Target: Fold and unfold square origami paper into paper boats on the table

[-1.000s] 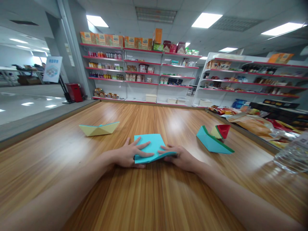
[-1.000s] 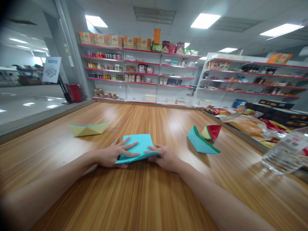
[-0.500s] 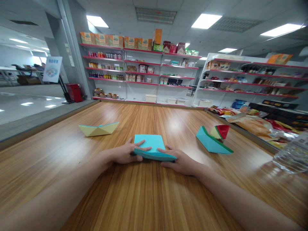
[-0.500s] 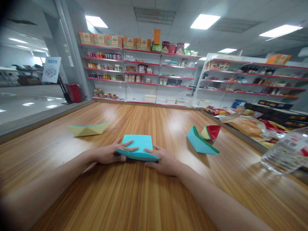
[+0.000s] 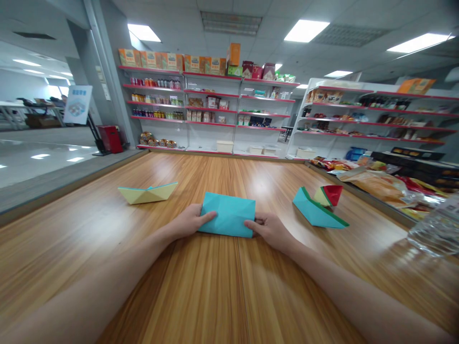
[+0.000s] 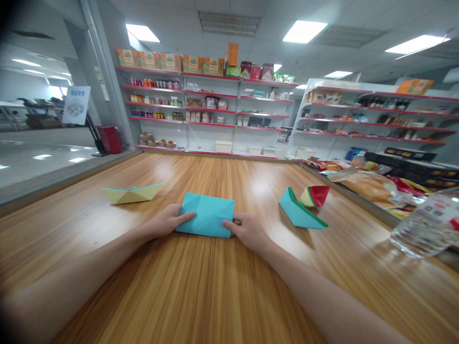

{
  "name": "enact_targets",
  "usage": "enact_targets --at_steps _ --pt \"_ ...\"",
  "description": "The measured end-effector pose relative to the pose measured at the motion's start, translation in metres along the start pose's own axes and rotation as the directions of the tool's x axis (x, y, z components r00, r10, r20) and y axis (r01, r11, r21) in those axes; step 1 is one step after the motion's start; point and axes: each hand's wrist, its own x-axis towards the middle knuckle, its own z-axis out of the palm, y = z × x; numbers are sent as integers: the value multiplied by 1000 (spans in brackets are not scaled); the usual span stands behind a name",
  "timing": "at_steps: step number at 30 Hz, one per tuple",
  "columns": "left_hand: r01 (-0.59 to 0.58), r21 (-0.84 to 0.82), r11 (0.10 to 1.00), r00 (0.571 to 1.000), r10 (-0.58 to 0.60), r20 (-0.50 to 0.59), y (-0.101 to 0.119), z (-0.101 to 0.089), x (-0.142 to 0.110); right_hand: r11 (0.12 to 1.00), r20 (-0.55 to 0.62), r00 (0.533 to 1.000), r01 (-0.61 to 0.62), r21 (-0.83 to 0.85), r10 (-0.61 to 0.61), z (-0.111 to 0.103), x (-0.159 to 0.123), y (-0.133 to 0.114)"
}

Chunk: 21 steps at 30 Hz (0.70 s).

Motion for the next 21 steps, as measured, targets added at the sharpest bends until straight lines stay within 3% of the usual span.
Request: enact_targets --at_steps 3,6,9,11,13,14,16,17,19,21 --pt "-3 28 1000 992 6 -122 -1 7 2 993 -12 999 -30 116 32 2 2 0" --pt "38 184 982 979 0 -202 -5 15 -1 999 -79 996 -35 1 35 4 4 1" --pt "-8 439 899 987 77 -140 -5 21 -5 965 -201 979 -41 -260 -12 7 1 -2" --pt "-105 573 813 992 124 5 -2 23 -7 860 -241 960 -1 -510 -142 11 -4 -7" --pt "-191 633 750 979 100 178 3 25 -9 716 -107 966 99 -691 -237 15 -10 -15" --pt "-224 642 733 966 79 248 6 26 -9 667 34 970 190 -720 -239 17 -14 -20" --pt "-254 650 716 945 40 324 10 28 -11 644 319 929 363 -674 -189 21 -19 -28" --pt "-252 656 711 942 26 333 12 29 -11 652 385 909 391 -650 -161 23 -20 -31" --pt "-244 663 708 940 5 341 14 30 -12 677 423 899 383 -628 -115 25 -21 -33" --pt "-235 664 709 939 -11 344 16 32 -14 693 379 923 315 -649 -64 23 -18 -31"
